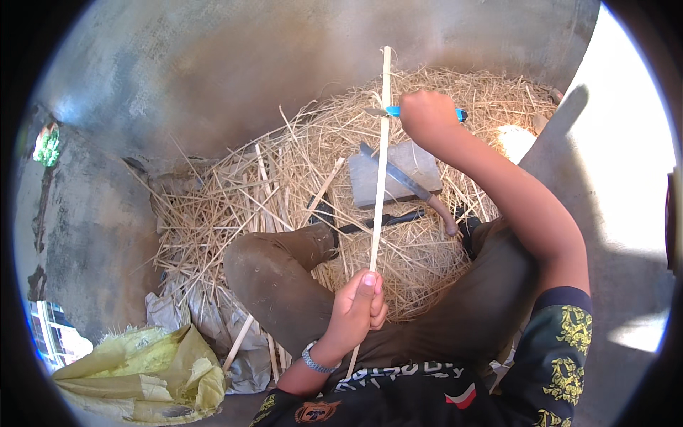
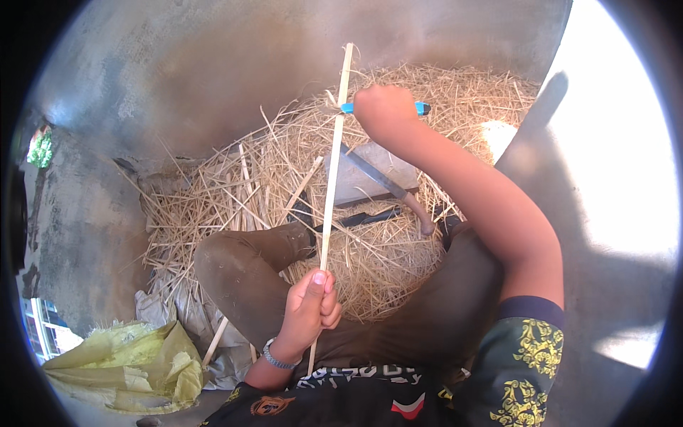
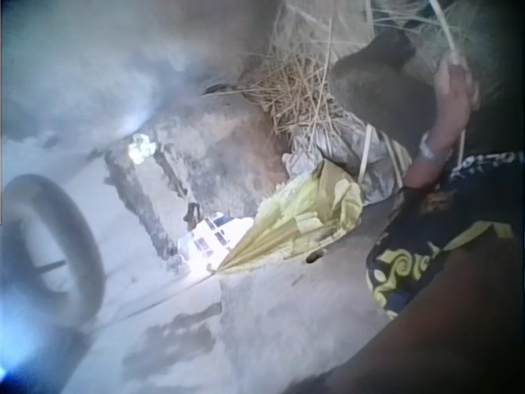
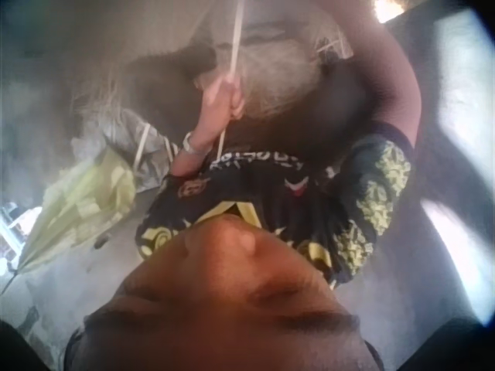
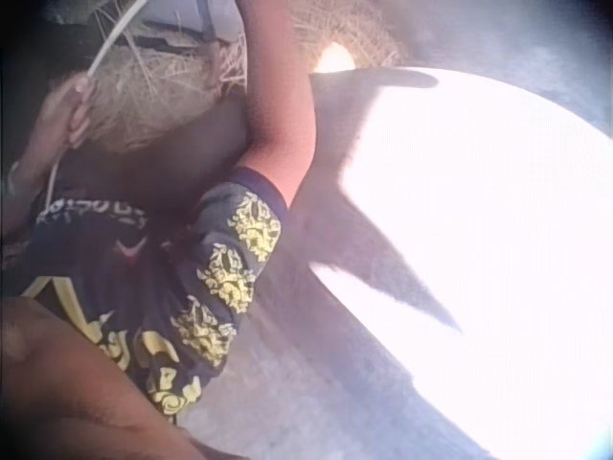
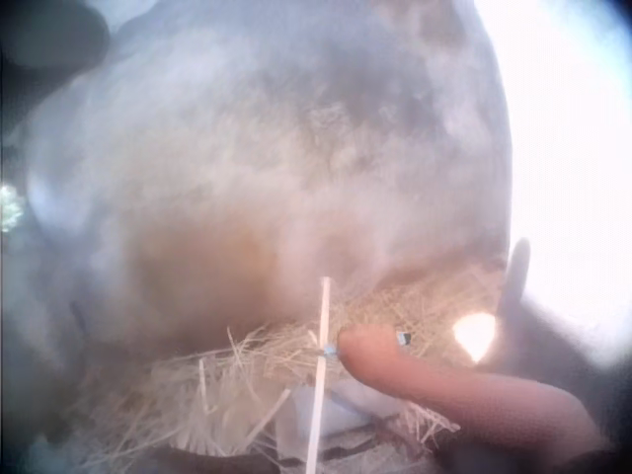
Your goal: The person sits on a bed of straw and uses a utility knife to shave thin strips from a long bamboo stick. They hold the stick with their left hand and scrape the blade along its length with their right hand, creating fine shavings that fall onto the straw below.
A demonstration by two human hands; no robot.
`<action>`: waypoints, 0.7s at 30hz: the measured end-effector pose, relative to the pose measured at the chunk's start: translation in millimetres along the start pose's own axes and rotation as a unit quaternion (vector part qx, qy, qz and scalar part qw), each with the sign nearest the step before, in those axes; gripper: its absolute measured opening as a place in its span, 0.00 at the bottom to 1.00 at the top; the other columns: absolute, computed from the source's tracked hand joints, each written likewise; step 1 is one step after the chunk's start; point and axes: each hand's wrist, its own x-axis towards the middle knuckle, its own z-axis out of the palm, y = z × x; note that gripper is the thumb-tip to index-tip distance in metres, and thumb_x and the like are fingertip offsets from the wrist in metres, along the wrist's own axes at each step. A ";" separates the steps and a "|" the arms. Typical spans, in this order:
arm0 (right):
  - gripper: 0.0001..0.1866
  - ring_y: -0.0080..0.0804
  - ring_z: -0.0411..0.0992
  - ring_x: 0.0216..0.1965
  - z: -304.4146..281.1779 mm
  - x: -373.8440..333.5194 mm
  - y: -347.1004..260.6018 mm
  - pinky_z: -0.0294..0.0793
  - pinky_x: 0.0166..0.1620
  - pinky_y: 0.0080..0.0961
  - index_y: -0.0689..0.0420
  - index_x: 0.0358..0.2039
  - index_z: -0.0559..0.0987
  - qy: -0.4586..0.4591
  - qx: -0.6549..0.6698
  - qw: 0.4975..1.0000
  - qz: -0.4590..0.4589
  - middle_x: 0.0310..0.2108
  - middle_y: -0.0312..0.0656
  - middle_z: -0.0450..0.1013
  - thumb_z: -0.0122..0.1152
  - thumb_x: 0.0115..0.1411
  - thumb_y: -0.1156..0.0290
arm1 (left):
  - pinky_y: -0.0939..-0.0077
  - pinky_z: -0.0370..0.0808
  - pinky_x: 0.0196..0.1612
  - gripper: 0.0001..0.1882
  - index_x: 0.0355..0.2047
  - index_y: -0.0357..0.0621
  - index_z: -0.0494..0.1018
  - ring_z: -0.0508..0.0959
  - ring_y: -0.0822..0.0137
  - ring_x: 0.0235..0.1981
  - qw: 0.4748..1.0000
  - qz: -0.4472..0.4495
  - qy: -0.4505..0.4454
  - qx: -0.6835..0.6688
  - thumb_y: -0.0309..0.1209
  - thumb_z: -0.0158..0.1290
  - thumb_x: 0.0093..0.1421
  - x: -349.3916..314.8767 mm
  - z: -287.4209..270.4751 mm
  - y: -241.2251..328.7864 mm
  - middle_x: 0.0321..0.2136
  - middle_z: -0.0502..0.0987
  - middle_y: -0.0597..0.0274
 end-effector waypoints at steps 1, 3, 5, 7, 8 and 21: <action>0.03 0.41 0.80 0.25 0.5 -1.7 4.4 0.79 0.27 0.36 0.57 0.23 0.80 0.014 0.003 1.000 -0.004 0.22 0.45 0.79 0.61 0.51 0.74 | 0.81 0.51 0.15 0.17 0.34 0.47 0.61 0.52 0.79 0.13 1.000 -0.002 0.001 0.003 0.43 0.35 0.76 0.9 0.8 0.5 0.16 0.53 0.72; 0.03 0.40 0.80 0.25 0.7 -12.9 2.8 0.78 0.27 0.36 0.57 0.22 0.80 0.031 0.024 0.999 -0.032 0.21 0.45 0.78 0.60 0.50 0.74 | 0.82 0.52 0.15 0.18 0.33 0.47 0.60 0.52 0.79 0.13 1.000 -0.006 0.009 0.009 0.45 0.34 0.76 2.7 -0.6 -0.1 0.16 0.54 0.72; 0.04 0.41 0.79 0.22 -5.8 -35.8 -16.0 0.78 0.25 0.35 0.58 0.21 0.77 0.044 0.054 0.995 -0.078 0.17 0.45 0.76 0.60 0.49 0.73 | 0.82 0.53 0.14 0.19 0.32 0.48 0.60 0.52 0.79 0.12 1.000 -0.002 0.028 0.010 0.47 0.34 0.76 3.9 -3.5 0.7 0.15 0.53 0.72; 0.05 0.40 0.78 0.20 -8.4 -69.8 -38.4 0.76 0.23 0.34 0.58 0.20 0.76 0.060 0.076 0.985 -0.143 0.16 0.44 0.75 0.60 0.49 0.72 | 0.82 0.53 0.13 0.21 0.31 0.48 0.59 0.52 0.80 0.12 1.000 -0.009 0.030 -0.002 0.48 0.33 0.75 3.7 -6.8 1.9 0.14 0.52 0.73; 0.06 0.40 0.77 0.18 -8.5 -77.6 -43.7 0.76 0.23 0.33 0.58 0.20 0.75 0.069 0.086 0.979 -0.173 0.15 0.44 0.75 0.60 0.49 0.72 | 0.82 0.52 0.13 0.21 0.30 0.49 0.58 0.51 0.80 0.11 1.000 -0.018 0.018 -0.014 0.49 0.33 0.75 4.4 -9.7 2.3 0.14 0.51 0.73; 0.04 0.44 0.76 0.18 -1.3 -22.7 -29.8 0.74 0.20 0.39 0.57 0.22 0.74 0.133 0.079 0.984 -0.086 0.16 0.47 0.74 0.57 0.50 0.72 | 0.81 0.53 0.10 0.22 0.27 0.51 0.58 0.52 0.79 0.10 0.981 -0.045 -0.068 -0.174 0.49 0.32 0.76 3.2 -13.4 12.4 0.12 0.51 0.73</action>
